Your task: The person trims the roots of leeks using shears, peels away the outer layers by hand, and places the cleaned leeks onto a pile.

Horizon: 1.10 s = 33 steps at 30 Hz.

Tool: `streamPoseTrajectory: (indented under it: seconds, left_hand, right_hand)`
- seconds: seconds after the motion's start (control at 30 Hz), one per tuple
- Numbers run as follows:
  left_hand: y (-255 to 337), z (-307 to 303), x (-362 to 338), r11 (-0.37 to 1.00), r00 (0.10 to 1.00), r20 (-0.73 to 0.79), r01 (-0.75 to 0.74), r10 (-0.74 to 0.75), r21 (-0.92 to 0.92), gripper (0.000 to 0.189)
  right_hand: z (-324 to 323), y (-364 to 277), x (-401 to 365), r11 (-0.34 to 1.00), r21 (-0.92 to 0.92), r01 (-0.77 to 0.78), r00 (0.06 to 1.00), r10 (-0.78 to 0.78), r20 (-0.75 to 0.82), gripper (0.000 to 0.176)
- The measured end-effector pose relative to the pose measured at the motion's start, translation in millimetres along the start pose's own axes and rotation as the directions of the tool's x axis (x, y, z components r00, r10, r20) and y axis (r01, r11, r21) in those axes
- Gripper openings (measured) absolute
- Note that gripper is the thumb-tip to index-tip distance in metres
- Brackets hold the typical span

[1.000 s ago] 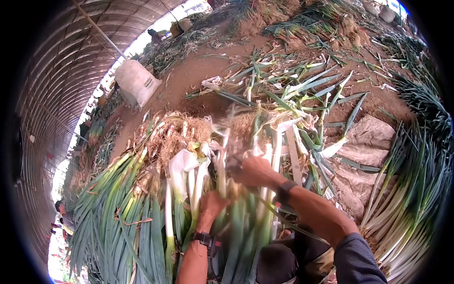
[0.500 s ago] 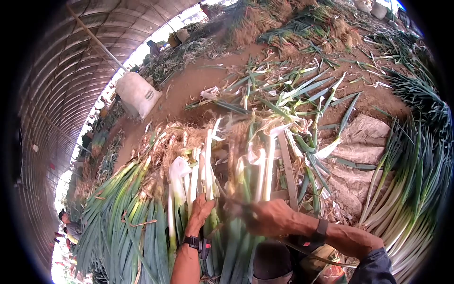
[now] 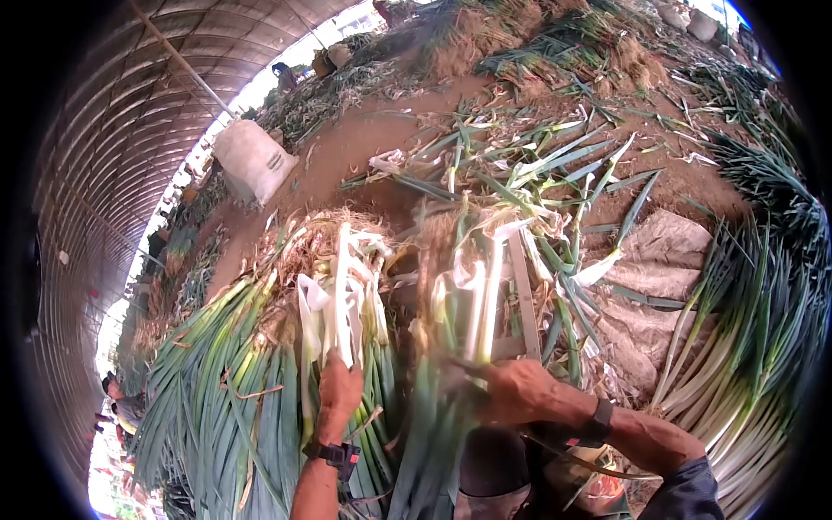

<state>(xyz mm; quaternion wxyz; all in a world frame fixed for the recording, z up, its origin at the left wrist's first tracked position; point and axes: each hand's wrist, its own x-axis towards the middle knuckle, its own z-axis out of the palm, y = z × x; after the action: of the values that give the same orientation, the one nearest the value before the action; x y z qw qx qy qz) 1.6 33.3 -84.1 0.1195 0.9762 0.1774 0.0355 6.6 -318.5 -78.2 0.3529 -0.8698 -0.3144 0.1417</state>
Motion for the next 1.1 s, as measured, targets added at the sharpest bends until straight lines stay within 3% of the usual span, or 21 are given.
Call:
streamPoseTrajectory:
  seconds: [0.1,0.13,0.23,0.27,0.37,0.4,0.5,0.6,1.0,1.1]
  left_hand:
    - [8,20,-15,0.936,0.930,-0.192,-0.267,0.313,0.229,0.065]
    - [38,4,-25,0.944,0.973,-0.078,-0.190,0.218,0.271,0.065]
    - [29,18,-14,0.716,0.775,-0.085,-0.529,0.626,0.456,0.060]
    - [27,27,-7,0.743,0.751,-0.115,-0.597,0.650,0.302,0.047]
    - [14,43,2,0.761,0.776,0.114,-0.631,0.621,0.150,0.034]
    - [16,44,4,0.758,0.779,0.097,-0.626,0.619,0.182,0.021]
    - [29,54,10,0.876,0.879,0.240,-0.455,0.412,0.161,0.020]
    - [40,62,15,0.900,0.891,0.300,-0.401,0.340,0.172,0.027]
    - [49,88,22,0.951,0.922,0.369,-0.208,0.112,0.230,0.029]
    - [48,95,14,0.942,0.947,0.252,-0.257,0.201,0.216,0.028]
  right_hand:
    - [-10,-4,-4,0.999,0.015,0.029,0.992,-0.031,0.120,0.055]
    - [-13,-8,-6,0.999,0.025,0.023,0.990,-0.026,0.137,0.055]
    - [-20,-16,-13,0.999,0.033,-0.005,0.983,-0.001,0.183,0.054]
    - [-20,-17,-14,1.000,0.023,-0.017,0.979,0.012,0.202,0.055]
    - [-10,-12,-15,0.999,-0.020,0.027,0.980,-0.023,0.198,0.055]
    - [-7,-11,-14,0.999,-0.027,0.029,0.980,-0.023,0.198,0.055]
    - [-2,-11,-6,1.000,-0.031,-0.005,0.979,0.011,0.203,0.054]
    - [6,-7,8,0.999,-0.037,-0.027,0.986,0.032,0.162,0.052]
    - [15,9,68,0.991,-0.011,-0.130,0.987,0.131,0.098,0.047]
    - [14,10,85,0.983,0.014,-0.181,0.976,0.177,0.130,0.048]
